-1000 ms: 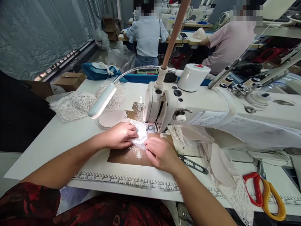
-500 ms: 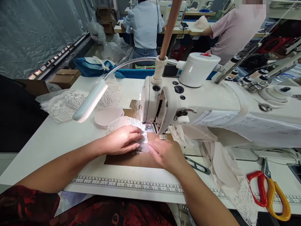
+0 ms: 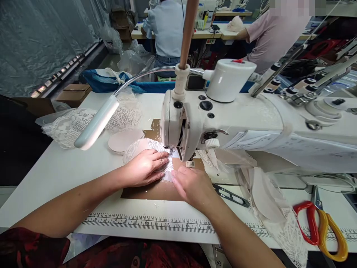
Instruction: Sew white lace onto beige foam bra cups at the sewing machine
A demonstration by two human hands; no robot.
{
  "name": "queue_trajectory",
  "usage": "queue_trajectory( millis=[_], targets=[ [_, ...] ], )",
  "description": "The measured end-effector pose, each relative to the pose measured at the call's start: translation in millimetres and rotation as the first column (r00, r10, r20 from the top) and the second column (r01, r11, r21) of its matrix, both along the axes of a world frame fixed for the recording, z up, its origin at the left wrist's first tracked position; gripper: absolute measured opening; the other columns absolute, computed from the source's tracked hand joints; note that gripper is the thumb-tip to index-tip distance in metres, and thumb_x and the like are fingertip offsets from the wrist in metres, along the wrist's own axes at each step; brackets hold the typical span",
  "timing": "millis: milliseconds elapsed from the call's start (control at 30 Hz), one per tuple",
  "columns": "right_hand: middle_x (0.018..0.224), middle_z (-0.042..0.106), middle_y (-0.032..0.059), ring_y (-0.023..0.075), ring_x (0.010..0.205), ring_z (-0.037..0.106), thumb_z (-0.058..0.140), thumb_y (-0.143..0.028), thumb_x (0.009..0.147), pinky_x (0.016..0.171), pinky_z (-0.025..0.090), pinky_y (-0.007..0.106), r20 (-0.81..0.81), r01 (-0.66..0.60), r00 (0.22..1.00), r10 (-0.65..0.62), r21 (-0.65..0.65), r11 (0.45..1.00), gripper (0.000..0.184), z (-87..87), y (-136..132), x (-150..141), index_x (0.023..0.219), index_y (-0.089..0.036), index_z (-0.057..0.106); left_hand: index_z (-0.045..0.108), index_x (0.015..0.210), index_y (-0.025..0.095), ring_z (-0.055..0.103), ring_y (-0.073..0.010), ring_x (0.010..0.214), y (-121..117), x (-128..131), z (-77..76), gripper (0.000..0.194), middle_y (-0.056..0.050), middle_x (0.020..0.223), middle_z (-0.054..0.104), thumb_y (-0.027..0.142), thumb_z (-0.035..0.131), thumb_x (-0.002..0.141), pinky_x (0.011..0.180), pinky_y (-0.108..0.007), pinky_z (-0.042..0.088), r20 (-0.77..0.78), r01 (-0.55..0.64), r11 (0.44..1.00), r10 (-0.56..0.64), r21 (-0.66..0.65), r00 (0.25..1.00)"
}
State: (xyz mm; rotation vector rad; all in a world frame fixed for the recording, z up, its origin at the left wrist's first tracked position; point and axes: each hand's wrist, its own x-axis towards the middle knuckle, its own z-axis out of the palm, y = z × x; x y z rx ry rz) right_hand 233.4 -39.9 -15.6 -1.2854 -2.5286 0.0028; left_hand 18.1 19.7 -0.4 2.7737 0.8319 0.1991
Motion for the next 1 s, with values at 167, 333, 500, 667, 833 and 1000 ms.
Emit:
queue_trajectory(
  millis=[167, 333, 500, 667, 833, 1000],
  targets=[
    [0.071, 0.065, 0.002, 0.0129, 0.06, 0.056, 0.048, -0.024, 0.091, 0.055, 0.034, 0.027, 0.001, 0.007, 1.0, -0.008, 0.034, 0.999, 0.025, -4.3, 0.2, -0.8, 0.098, -0.019, 0.071, 0.057, 0.123, 0.01, 0.053, -0.027, 0.102, 1.1, -0.1, 0.1, 0.04, -0.014, 0.135, 0.052, 0.033, 0.046, 0.092, 0.086, -0.039, 0.045, -0.025, 0.008, 0.999, -0.007, 0.033, 1.0],
    [0.073, 0.066, 0.0021, 0.0135, 0.062, 0.058, 0.049, -0.023, 0.091, 0.055, 0.035, 0.028, -0.007, 0.005, 1.0, -0.004, 0.051, 0.999, 0.024, -5.7, -0.3, -1.3, 0.099, -0.018, 0.071, 0.058, 0.121, 0.011, 0.053, -0.0246, 0.096, -1.6, 0.9, -1.0, 0.037, -0.012, 0.129, 0.056, 0.029, 0.04, 0.095, 0.084, -0.037, 0.044, -0.023, 0.036, 0.997, -0.034, 0.073, 0.999],
    [0.073, 0.066, 0.0022, 0.013, 0.06, 0.056, 0.049, -0.023, 0.09, 0.055, 0.034, 0.027, -0.015, 0.01, 1.0, -0.009, 0.062, 0.998, 0.024, -6.8, 0.3, -2.4, 0.1, -0.018, 0.071, 0.058, 0.122, 0.011, 0.052, -0.0246, 0.098, 1.5, -0.1, -3.2, 0.038, -0.012, 0.131, 0.055, 0.031, 0.042, 0.094, 0.085, -0.037, 0.044, -0.026, 0.033, 0.996, -0.031, 0.084, 0.999],
    [0.07, 0.065, 0.0017, 0.0125, 0.057, 0.053, 0.048, -0.024, 0.091, 0.054, 0.032, 0.027, 0.001, 0.029, 1.0, -0.03, 0.103, 0.994, 0.027, -7.2, 2.1, -4.3, 0.103, -0.018, 0.071, 0.058, 0.121, 0.011, 0.052, -0.0245, 0.097, 6.8, -1.2, -3.9, 0.038, -0.01, 0.133, 0.054, 0.033, 0.043, 0.095, 0.083, -0.037, 0.043, -0.041, 0.026, 0.992, -0.021, 0.124, 0.999],
    [0.067, 0.063, 0.0008, 0.0126, 0.055, 0.052, 0.045, -0.025, 0.092, 0.053, 0.03, 0.028, 0.014, 0.035, 0.999, -0.037, 0.132, 0.991, 0.028, -8.0, 3.5, -5.5, 0.101, -0.018, 0.071, 0.059, 0.12, 0.013, 0.051, -0.0202, 0.086, 3.5, -0.7, -7.4, 0.034, -0.009, 0.132, 0.055, 0.021, 0.037, 0.096, 0.076, -0.035, 0.042, -0.057, 0.11, 0.969, -0.1, 0.221, 0.993],
    [0.066, 0.063, 0.001, 0.0124, 0.054, 0.051, 0.043, -0.024, 0.093, 0.052, 0.028, 0.028, 0.032, 0.034, 0.999, -0.039, 0.133, 0.991, 0.03, -8.1, 2.6, -4.9, 0.103, -0.018, 0.07, 0.057, 0.125, 0.011, 0.05, -0.0217, 0.087, -1.5, -1.7, -14.4, 0.036, -0.01, 0.131, 0.057, 0.02, 0.039, 0.095, 0.075, -0.035, 0.041, -0.067, 0.126, 0.957, -0.112, 0.261, 0.991]
  ],
)
